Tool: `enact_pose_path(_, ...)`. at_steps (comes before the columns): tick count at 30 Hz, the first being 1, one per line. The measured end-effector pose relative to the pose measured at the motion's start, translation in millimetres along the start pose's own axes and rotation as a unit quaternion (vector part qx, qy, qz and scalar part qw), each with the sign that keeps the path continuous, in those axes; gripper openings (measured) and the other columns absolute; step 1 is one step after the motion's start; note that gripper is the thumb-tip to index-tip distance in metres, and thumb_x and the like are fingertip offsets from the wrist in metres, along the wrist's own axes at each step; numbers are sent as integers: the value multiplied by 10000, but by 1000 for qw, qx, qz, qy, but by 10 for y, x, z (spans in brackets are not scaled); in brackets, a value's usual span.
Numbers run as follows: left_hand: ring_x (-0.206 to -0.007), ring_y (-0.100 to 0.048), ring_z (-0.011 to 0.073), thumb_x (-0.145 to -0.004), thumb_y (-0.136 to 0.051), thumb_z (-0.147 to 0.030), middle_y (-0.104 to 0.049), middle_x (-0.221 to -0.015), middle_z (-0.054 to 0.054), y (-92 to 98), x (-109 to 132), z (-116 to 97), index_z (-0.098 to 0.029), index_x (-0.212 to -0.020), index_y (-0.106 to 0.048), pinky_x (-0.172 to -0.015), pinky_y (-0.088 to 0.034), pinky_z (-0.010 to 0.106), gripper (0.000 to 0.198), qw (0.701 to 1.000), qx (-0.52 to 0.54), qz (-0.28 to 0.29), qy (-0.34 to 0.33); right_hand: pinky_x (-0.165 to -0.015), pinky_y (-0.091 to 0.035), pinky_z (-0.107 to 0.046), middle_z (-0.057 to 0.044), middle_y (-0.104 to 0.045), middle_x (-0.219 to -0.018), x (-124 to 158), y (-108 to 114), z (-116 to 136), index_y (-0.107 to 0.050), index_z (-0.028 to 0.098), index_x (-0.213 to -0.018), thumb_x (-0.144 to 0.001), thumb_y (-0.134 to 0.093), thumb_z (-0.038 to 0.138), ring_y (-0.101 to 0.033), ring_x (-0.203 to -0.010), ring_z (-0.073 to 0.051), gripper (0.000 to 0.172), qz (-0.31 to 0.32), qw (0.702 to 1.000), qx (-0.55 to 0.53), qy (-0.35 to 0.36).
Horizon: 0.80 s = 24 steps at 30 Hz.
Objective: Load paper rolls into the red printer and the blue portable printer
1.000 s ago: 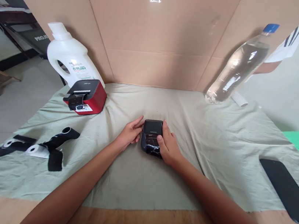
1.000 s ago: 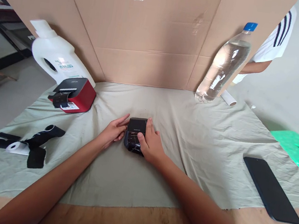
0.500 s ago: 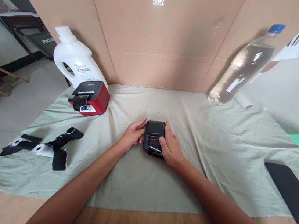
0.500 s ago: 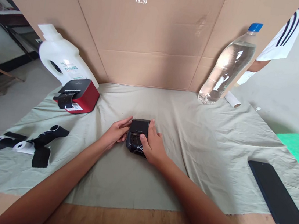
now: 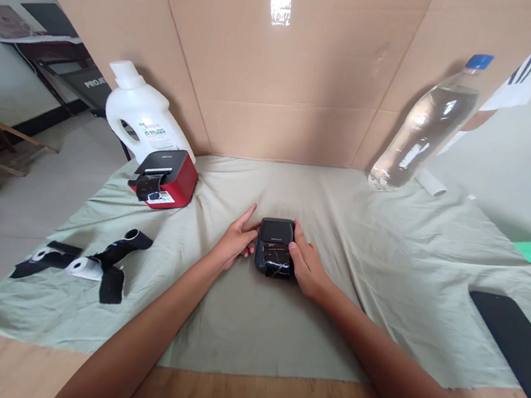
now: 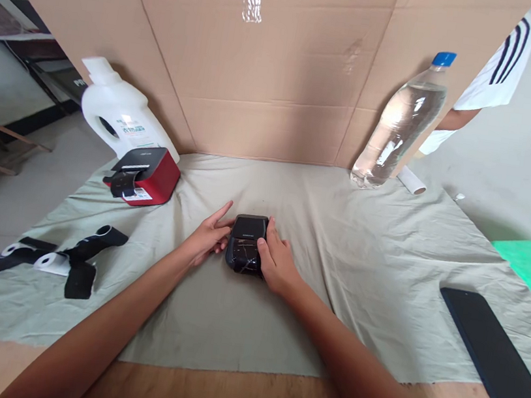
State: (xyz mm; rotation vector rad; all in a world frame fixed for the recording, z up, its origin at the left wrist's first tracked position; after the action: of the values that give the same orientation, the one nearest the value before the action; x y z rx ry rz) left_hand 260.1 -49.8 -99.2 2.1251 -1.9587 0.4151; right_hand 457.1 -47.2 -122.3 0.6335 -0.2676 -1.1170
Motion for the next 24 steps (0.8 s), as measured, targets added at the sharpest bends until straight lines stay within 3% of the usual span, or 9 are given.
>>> enact_pose_path(7, -424, -515, -3, -842, -575, -89, -440, -1540, 138, 12, -13, 21, -383, -1569, -207, -342, -314, 163, 866, 1000, 0, 3, -7, -1188, -218, -575, -125, -281, -1619, 1, 33, 36, -114, 139, -1604, -1021, -147, 497, -286, -1498, -281, 684, 13, 1000, 14, -23)
enact_pose_path(17, -442, -540, 11, -836, -587, -98, -459, -1521, 162, 29, -45, 26, -346, -1578, -189, -341, -313, 165, 878, 1000, -4, 7, -18, -1095, -390, -566, -135, -362, -1584, -10, 29, -9, -148, 177, -1603, -1028, -180, 487, -420, -1423, -317, 654, -14, 999, 32, 10)
enact_pose_path(24, -473, -560, 13, -800, -595, -73, -438, -1538, 151, 56, -51, 49, -333, -1575, -215, -356, -336, 163, 901, 1000, 6, 20, -6, -1140, -333, -580, -97, -340, -1598, -2, 16, -29, -110, 238, -1608, -1033, -153, 497, -383, -1450, -299, 631, -17, 999, 32, 22)
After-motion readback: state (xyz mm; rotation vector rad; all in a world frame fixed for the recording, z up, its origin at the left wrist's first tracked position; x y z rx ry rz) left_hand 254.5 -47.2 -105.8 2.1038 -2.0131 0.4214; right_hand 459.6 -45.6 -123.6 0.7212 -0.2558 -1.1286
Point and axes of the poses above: each hand's wrist, its own x-axis away from the middle knuckle, its own y-axis out of the back of the hand, z = x × y, the point moved 2 cm from there along -x, towards the middle knuckle
